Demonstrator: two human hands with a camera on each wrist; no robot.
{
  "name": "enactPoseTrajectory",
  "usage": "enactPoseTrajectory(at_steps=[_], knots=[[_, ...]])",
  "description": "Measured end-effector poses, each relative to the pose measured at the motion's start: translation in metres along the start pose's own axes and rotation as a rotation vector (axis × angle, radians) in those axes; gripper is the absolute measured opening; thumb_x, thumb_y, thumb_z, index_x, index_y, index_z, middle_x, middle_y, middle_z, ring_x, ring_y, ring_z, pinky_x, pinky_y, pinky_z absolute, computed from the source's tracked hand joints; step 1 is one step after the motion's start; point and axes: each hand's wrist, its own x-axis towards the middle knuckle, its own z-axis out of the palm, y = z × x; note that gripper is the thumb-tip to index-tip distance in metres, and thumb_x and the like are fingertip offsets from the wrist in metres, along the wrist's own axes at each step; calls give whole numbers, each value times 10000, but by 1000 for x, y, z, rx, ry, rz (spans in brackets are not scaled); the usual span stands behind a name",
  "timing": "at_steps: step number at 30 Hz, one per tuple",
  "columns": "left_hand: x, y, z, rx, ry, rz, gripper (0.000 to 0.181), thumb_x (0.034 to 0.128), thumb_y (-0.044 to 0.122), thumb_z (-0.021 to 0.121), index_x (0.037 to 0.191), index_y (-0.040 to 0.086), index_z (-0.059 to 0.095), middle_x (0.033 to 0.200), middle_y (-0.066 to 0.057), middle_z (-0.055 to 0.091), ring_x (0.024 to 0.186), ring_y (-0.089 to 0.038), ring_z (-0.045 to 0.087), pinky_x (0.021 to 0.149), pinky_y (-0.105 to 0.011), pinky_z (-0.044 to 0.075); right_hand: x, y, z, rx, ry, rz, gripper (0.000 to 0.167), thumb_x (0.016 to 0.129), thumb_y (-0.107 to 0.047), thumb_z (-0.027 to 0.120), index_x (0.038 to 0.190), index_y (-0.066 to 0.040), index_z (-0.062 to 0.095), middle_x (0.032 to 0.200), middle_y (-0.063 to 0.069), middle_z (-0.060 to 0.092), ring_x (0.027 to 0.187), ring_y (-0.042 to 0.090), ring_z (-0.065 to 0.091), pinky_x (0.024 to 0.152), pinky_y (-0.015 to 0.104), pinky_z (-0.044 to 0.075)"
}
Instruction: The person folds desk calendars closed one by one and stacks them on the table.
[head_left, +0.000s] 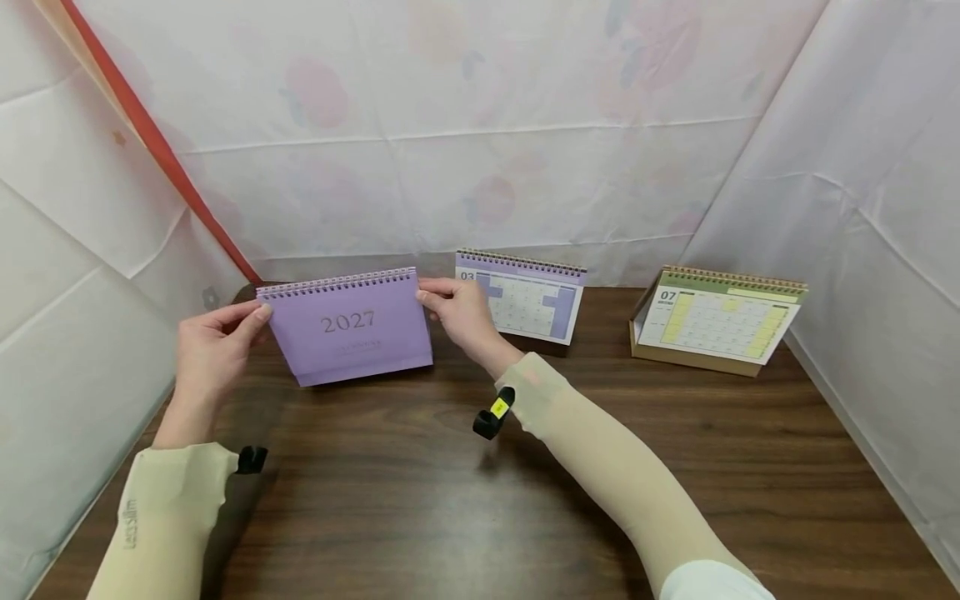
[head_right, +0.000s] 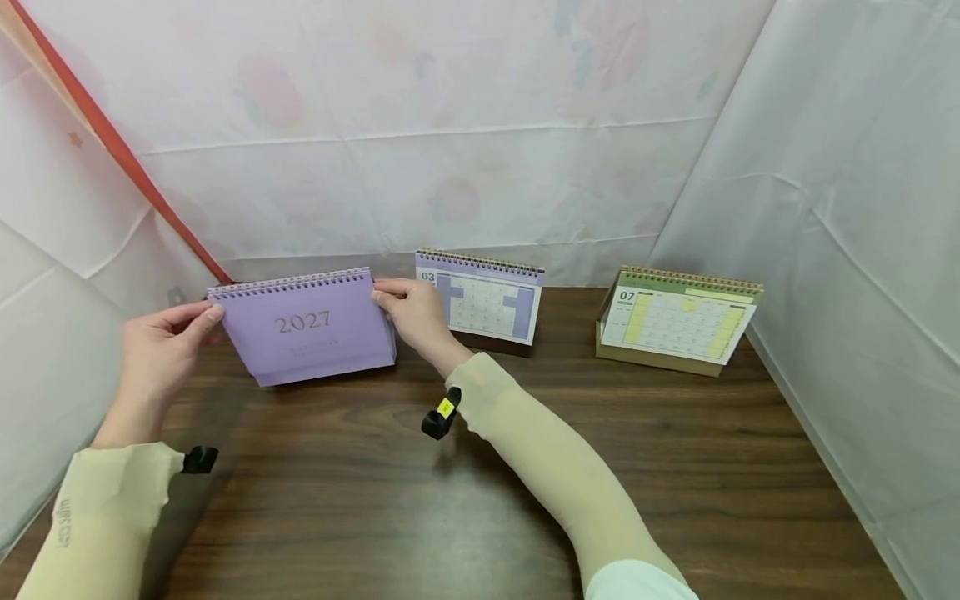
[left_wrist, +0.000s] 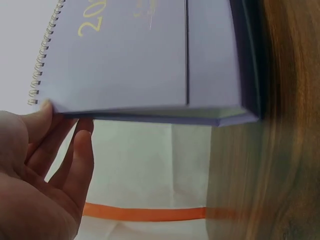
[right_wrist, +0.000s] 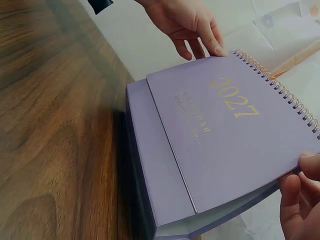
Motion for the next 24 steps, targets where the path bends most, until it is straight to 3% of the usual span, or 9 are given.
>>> enactPoseTrajectory(at_steps=[4,10,16,19,24], knots=[[-9,4,-1,22,-46,36,422,917,304,733,1178,-27,714,811,242,676,724,39,626,644,-112,493,-11,-3,-12,-22,-29,-8,217,949,-152,701,1147,-87,759,1068,18,726,799,262,641,643,332,507],[-18,18,1,69,-89,120,364,922,282,735,1144,-7,737,828,296,657,757,35,596,653,-106,467,-28,-14,-32,4,-38,8,214,938,-122,710,1135,-48,754,1120,48,711,864,328,641,679,296,532],[-26,34,10,69,-115,184,307,928,266,732,1121,29,758,881,282,671,800,17,597,679,-113,459,-48,-22,-54,5,-26,-8,219,931,-102,713,1127,-12,750,1209,59,691,874,211,664,736,336,561],[-32,40,20,37,-129,214,259,929,225,732,1102,35,766,910,228,698,822,10,610,697,-119,466,-59,-22,-68,22,-18,-8,218,928,-82,710,1115,25,742,1193,100,693,808,161,646,718,330,553],[-43,52,41,12,-156,340,164,900,124,759,1032,31,786,956,-23,750,818,15,617,695,-129,466,-77,-16,-96,27,3,-22,200,920,-42,703,1073,84,734,1199,151,681,771,104,623,671,280,536]])
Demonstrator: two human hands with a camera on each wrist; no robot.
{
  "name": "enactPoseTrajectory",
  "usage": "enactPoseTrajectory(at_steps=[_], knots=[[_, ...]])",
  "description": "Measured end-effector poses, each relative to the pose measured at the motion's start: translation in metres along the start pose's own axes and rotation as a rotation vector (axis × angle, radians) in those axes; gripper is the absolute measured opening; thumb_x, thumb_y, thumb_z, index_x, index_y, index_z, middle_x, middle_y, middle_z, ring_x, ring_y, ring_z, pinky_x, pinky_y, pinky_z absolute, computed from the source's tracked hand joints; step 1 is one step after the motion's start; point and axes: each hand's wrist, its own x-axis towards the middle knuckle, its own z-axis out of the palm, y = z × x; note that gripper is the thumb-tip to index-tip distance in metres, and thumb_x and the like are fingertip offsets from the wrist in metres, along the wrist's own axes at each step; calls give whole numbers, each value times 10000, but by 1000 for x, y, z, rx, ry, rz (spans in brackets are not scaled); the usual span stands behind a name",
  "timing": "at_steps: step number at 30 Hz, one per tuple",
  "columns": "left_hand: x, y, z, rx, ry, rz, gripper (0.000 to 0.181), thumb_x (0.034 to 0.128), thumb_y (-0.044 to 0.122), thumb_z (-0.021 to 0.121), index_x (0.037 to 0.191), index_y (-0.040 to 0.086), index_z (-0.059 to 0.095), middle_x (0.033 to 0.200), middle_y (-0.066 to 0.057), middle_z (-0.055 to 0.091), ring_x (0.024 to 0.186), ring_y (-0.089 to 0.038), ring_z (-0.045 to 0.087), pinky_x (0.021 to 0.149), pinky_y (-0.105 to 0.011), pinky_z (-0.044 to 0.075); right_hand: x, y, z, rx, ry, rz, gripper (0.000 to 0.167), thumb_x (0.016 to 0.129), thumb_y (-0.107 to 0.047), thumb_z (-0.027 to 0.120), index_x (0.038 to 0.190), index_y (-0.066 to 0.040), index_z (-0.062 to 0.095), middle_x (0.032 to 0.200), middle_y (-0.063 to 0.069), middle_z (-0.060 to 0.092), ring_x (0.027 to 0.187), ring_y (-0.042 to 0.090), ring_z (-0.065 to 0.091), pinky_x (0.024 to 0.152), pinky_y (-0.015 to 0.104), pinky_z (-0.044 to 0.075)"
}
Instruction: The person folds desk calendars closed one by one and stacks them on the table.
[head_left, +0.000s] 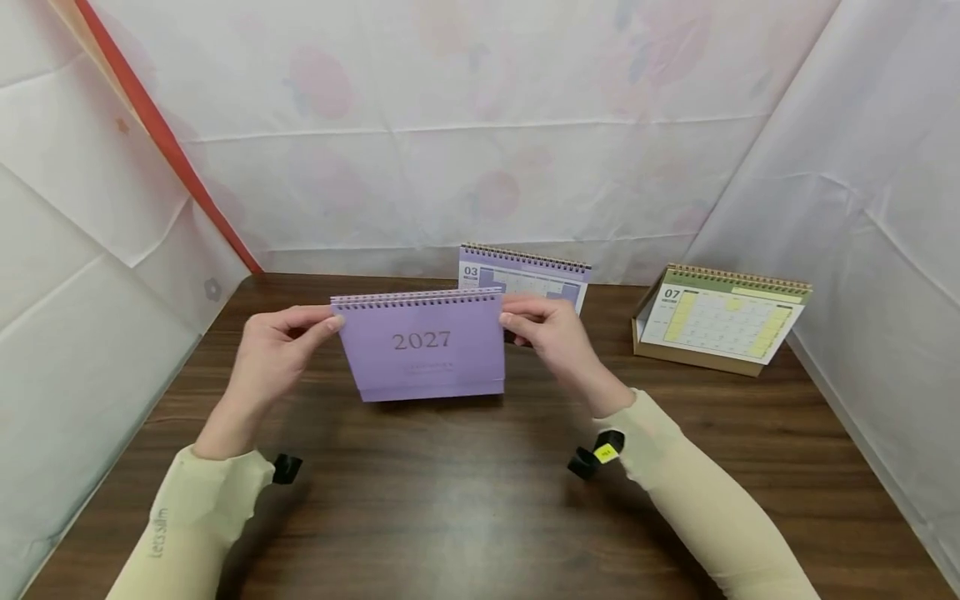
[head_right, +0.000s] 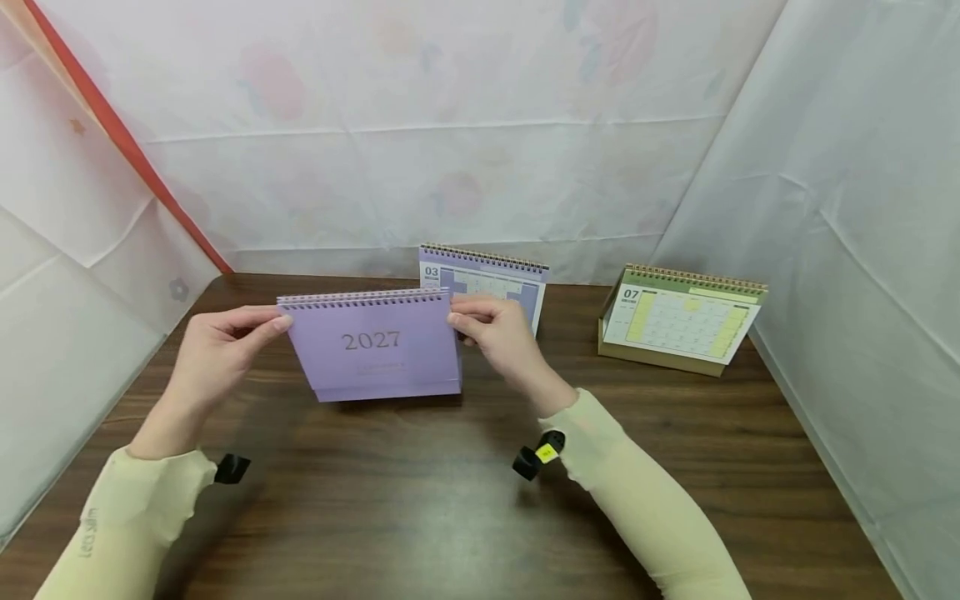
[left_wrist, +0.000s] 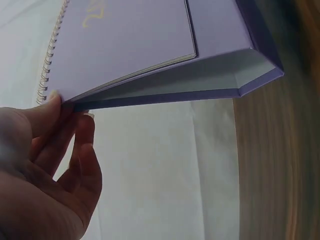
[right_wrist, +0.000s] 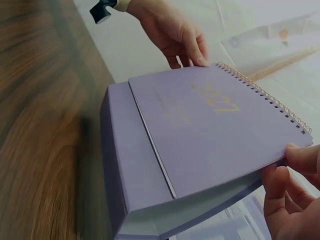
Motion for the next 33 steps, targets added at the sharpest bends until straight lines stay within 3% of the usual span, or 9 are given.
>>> enactPoseTrajectory(at_steps=[4,9,16,25,33], knots=[[-2,12,19,-42,-22,81,118,866,52,778,980,36,800,978,-105,747,864,26,640,724,-132,482,-15,3,-25,-49,10,-32,191,914,-20,701,1048,113,727,1200,186,666,827,115,632,658,264,536],[-3,24,41,-119,-78,99,119,856,37,783,972,47,805,976,-68,750,885,-22,659,730,-156,506,-33,6,-53,-51,21,-15,203,915,-30,708,1042,128,719,1175,117,672,971,140,623,685,263,540],[1,37,64,-149,-151,123,118,853,98,800,970,96,815,987,6,751,880,-95,665,690,-199,516,-52,9,-79,-108,44,-1,208,921,-14,697,1062,139,705,1136,54,658,918,117,623,692,249,537],[2,34,74,-140,-151,151,113,841,86,806,954,89,816,980,-17,751,879,-122,672,679,-176,504,-53,20,-87,-120,25,-11,197,917,-7,699,1055,133,708,1121,-5,661,988,123,620,712,262,543],[2,31,74,-58,-204,206,138,832,97,815,969,82,812,992,-35,750,901,-143,684,682,-198,525,-54,28,-93,-185,-34,-32,148,911,-15,709,1028,71,742,1169,114,647,960,140,625,701,302,548]])
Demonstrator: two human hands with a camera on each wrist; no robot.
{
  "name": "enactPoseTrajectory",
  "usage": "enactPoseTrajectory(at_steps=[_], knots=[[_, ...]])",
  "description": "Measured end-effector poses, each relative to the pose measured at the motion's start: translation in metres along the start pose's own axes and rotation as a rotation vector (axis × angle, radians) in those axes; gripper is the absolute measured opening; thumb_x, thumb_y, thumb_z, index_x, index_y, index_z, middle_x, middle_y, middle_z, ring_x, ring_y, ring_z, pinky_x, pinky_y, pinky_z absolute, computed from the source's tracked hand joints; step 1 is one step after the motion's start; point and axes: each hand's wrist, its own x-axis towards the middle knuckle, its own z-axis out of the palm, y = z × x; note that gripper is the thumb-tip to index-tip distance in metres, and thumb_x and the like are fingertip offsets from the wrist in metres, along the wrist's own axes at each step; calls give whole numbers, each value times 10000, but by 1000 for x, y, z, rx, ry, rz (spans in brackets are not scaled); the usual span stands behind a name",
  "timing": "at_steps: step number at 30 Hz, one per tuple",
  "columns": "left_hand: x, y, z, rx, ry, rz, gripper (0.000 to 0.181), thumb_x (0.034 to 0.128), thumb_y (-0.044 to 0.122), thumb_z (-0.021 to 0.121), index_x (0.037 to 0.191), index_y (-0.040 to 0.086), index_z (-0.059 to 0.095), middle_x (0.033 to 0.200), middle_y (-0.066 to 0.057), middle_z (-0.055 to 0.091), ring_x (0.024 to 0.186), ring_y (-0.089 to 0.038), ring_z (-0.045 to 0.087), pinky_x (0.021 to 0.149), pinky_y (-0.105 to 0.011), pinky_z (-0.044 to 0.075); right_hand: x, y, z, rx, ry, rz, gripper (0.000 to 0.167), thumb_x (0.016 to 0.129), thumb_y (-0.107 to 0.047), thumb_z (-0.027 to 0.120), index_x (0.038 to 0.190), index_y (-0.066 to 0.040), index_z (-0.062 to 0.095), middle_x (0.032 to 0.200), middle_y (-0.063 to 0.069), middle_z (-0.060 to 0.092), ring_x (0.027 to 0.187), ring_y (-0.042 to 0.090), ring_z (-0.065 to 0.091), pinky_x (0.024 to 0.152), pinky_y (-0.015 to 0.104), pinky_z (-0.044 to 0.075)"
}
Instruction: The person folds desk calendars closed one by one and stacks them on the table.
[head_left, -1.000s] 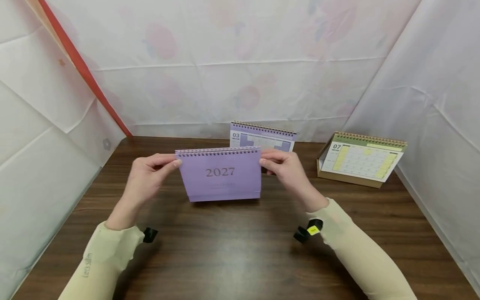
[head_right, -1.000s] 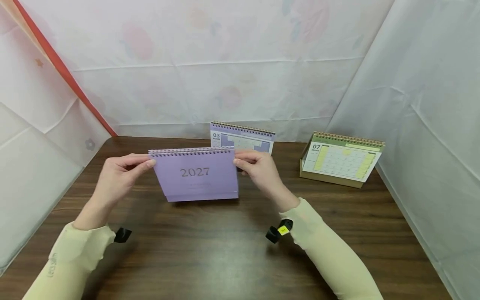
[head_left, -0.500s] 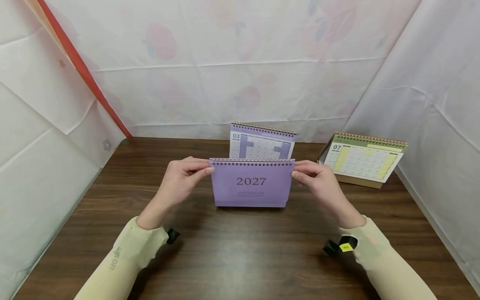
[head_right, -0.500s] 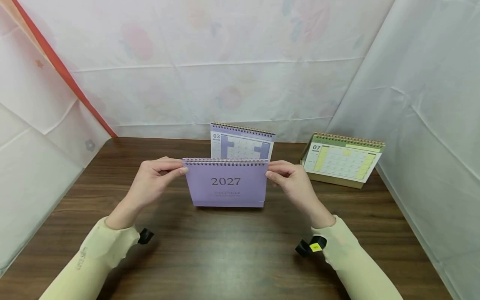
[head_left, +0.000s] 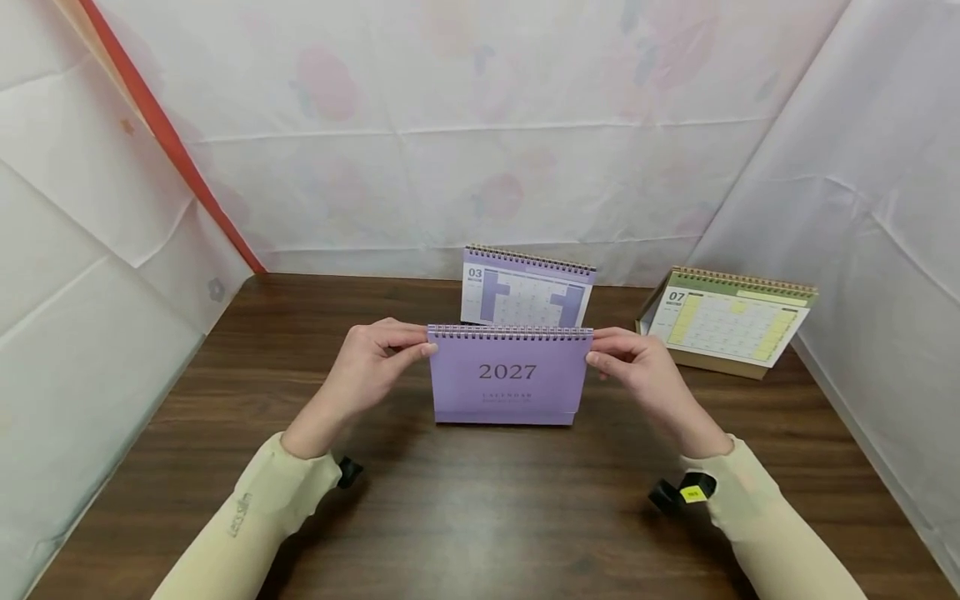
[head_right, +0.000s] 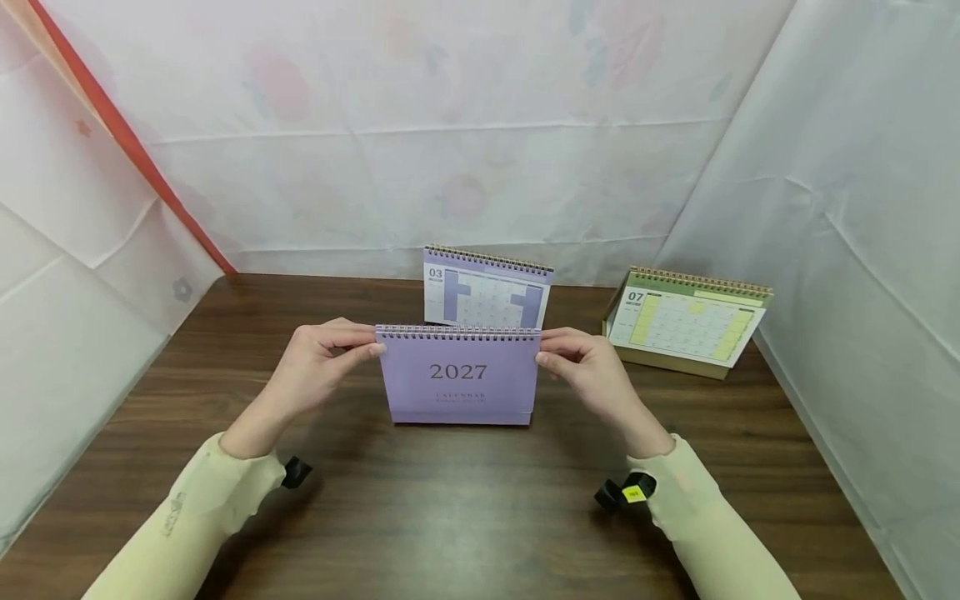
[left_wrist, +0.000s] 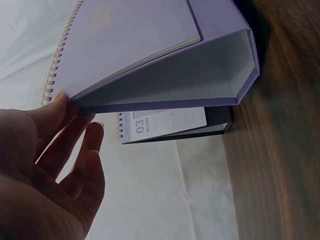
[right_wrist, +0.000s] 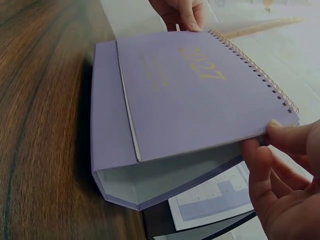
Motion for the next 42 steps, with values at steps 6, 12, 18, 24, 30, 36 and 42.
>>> enactPoseTrajectory(at_steps=[6,12,18,24,30,36,42], knots=[[-1,-1,-1,19,-56,-5,140,833,110,817,969,77,811,996,-46,749,904,-154,685,699,-257,555,-1,3,-1,-22,-37,13,129,910,-17,711,1002,67,742,1180,155,626,912,140,627,687,267,545],[-3,-2,-2,32,-109,-57,124,828,109,824,948,81,810,1017,-49,741,921,-164,683,734,-337,569,-2,6,-2,-74,-72,10,113,914,-43,718,983,41,748,1194,163,627,862,142,635,687,272,552],[-4,-3,-2,47,-169,-77,114,840,139,819,949,111,802,1052,-45,732,932,-165,669,753,-358,559,-4,10,-4,-130,-105,-57,66,895,-35,740,952,-17,769,1174,128,647,884,147,651,681,258,554],[-4,-3,-4,51,-203,-103,81,838,150,824,908,142,784,1089,-47,724,971,-178,659,750,-393,549,-1,8,-6,-186,-152,-115,83,870,-23,762,935,-74,772,1159,65,657,973,178,632,738,227,534],[0,-8,-5,67,-257,-86,95,852,196,817,922,144,778,1118,-54,717,1013,-197,648,770,-416,537,0,3,-6,-277,-198,-123,109,844,-30,792,926,-99,772,1160,36,654,1003,167,622,763,269,532],[-2,-12,-5,69,-310,-126,86,835,192,831,864,145,765,1186,-94,690,1086,-246,639,815,-459,526,5,14,-3,-430,-361,-223,147,815,-37,817,903,-148,776,1119,-35,641,928,175,620,738,366,534],[-6,-19,0,93,-400,-125,119,822,205,842,799,179,728,1269,-120,650,1208,-289,589,922,-465,489,4,23,-7,-381,-502,-170,180,841,-119,813,1014,-155,778,1242,-6,606,1019,171,611,790,393,558]])
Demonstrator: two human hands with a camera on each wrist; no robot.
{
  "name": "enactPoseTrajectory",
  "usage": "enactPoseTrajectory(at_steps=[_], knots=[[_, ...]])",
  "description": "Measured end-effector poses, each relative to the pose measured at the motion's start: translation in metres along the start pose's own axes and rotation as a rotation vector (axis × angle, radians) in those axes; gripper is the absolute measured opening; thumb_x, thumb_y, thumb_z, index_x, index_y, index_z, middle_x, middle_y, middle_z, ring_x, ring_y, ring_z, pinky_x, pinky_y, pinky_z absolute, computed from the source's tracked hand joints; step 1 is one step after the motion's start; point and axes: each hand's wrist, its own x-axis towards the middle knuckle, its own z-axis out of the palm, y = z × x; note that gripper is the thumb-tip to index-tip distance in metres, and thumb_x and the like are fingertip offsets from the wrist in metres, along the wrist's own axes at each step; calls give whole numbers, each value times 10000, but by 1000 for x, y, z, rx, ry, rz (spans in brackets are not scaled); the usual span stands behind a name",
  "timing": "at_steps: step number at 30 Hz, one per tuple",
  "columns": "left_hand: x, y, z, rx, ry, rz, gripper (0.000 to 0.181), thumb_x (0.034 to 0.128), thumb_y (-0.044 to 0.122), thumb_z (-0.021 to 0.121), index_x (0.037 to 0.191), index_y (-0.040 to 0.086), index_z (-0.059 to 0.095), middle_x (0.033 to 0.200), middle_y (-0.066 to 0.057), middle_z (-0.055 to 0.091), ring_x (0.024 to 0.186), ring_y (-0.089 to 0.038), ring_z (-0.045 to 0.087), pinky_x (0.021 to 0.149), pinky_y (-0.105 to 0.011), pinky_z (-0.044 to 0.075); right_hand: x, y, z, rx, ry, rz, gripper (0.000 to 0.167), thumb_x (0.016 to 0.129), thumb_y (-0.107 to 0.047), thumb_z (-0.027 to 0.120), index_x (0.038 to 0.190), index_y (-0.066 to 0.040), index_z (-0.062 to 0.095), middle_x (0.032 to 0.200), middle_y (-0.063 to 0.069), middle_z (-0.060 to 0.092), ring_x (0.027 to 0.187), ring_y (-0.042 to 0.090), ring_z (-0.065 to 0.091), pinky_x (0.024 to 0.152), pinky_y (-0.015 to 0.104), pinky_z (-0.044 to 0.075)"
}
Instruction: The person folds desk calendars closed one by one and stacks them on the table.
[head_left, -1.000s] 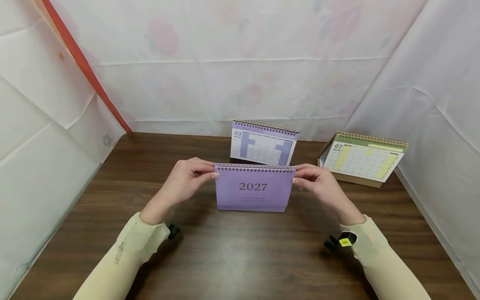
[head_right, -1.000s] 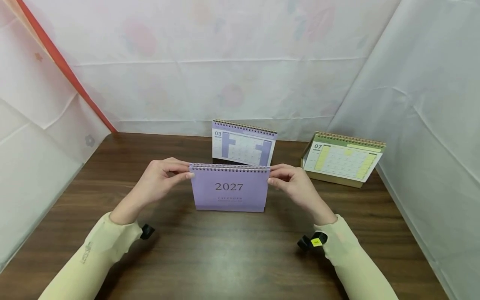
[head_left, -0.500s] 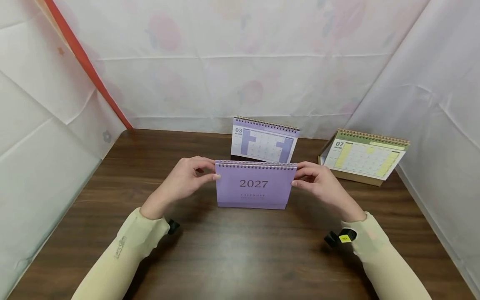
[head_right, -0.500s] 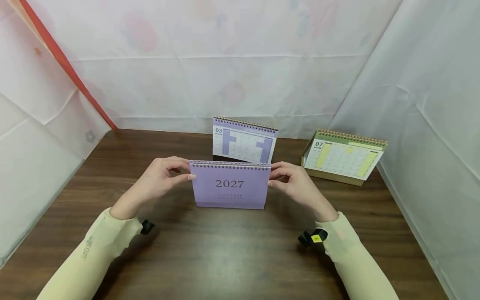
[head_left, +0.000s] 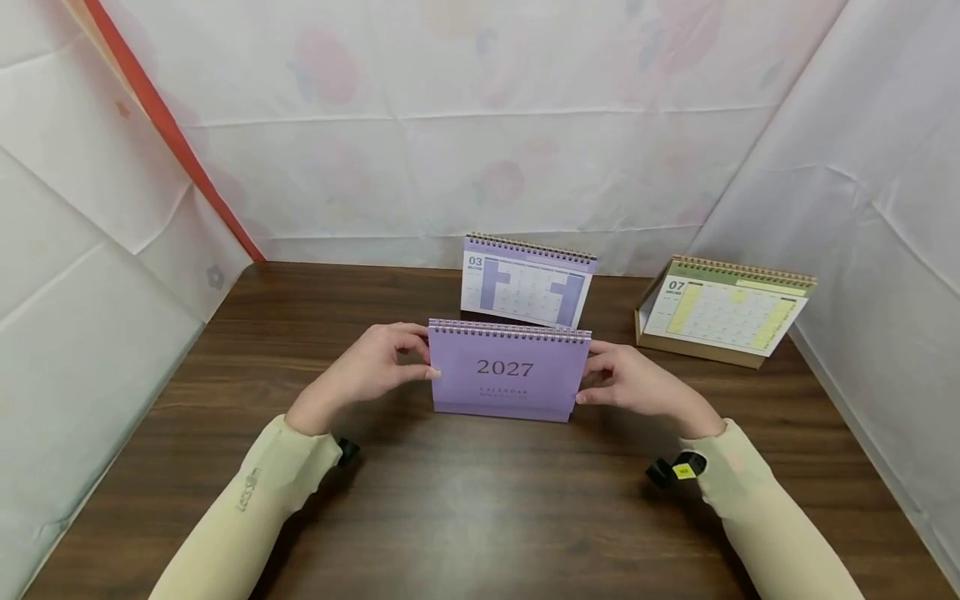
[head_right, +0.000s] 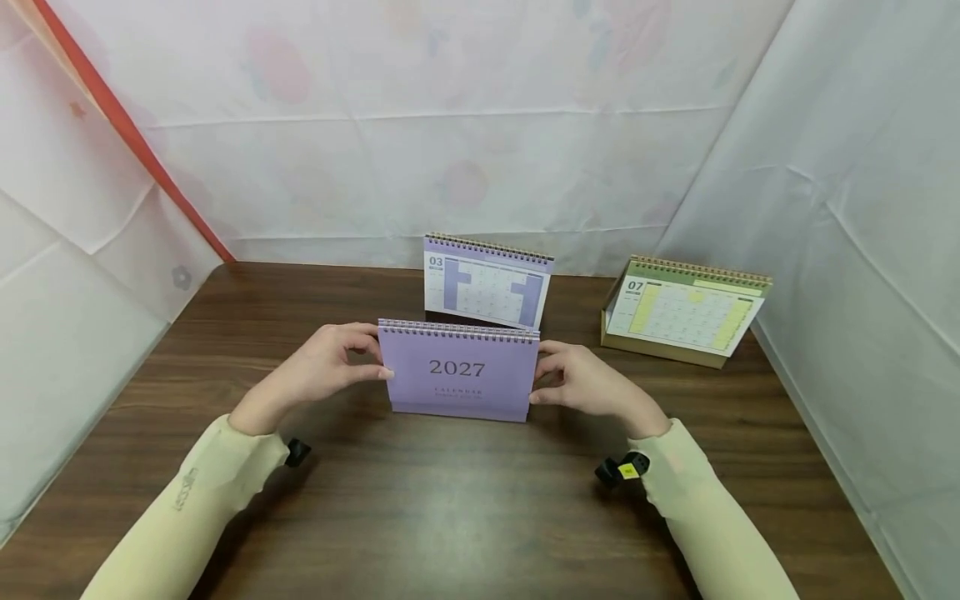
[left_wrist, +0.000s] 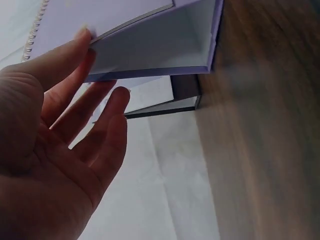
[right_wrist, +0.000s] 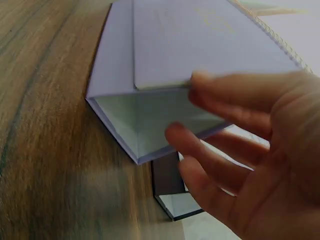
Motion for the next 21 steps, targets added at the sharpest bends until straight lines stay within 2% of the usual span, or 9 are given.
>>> enactPoseTrajectory(at_steps=[4,6,9,12,16,21], knots=[[-2,-5,6,31,-21,33,149,814,212,850,767,202,708,1294,-105,632,1201,-276,589,882,-418,497,-3,1,-1,35,-8,-6,222,847,-172,816,1065,-185,771,1294,-25,596,1070,145,593,815,387,550],[-4,-7,9,45,-20,50,158,810,214,852,761,212,702,1310,-109,620,1195,-274,591,805,-390,505,-4,1,1,12,19,-26,212,845,-189,820,1053,-203,781,1290,-36,608,1094,136,592,837,365,538],[-8,-8,14,59,-8,66,164,802,214,858,757,226,701,1320,-114,610,1183,-278,597,766,-371,500,-5,-1,7,-24,77,-58,172,838,-175,823,1005,-205,796,1279,-27,623,1134,144,588,851,322,530],[-13,-9,17,70,-7,81,164,787,204,870,761,239,712,1318,-107,611,1184,-280,598,860,-395,510,-8,-1,15,-50,116,-67,144,826,-146,829,959,-194,802,1247,-19,633,1139,152,588,876,303,515],[-17,-10,21,94,-11,105,165,775,192,878,765,234,718,1307,-95,618,1198,-272,592,969,-435,481,-11,0,24,-77,129,-43,119,829,-134,820,925,-202,799,1172,-50,661,1085,122,611,886,304,504],[-19,-7,23,117,26,103,156,772,197,879,759,222,725,1288,-112,633,1212,-291,580,989,-455,464,-13,-3,27,-67,143,-9,100,847,-115,798,893,-204,794,1102,-73,689,1023,97,638,855,303,519]])
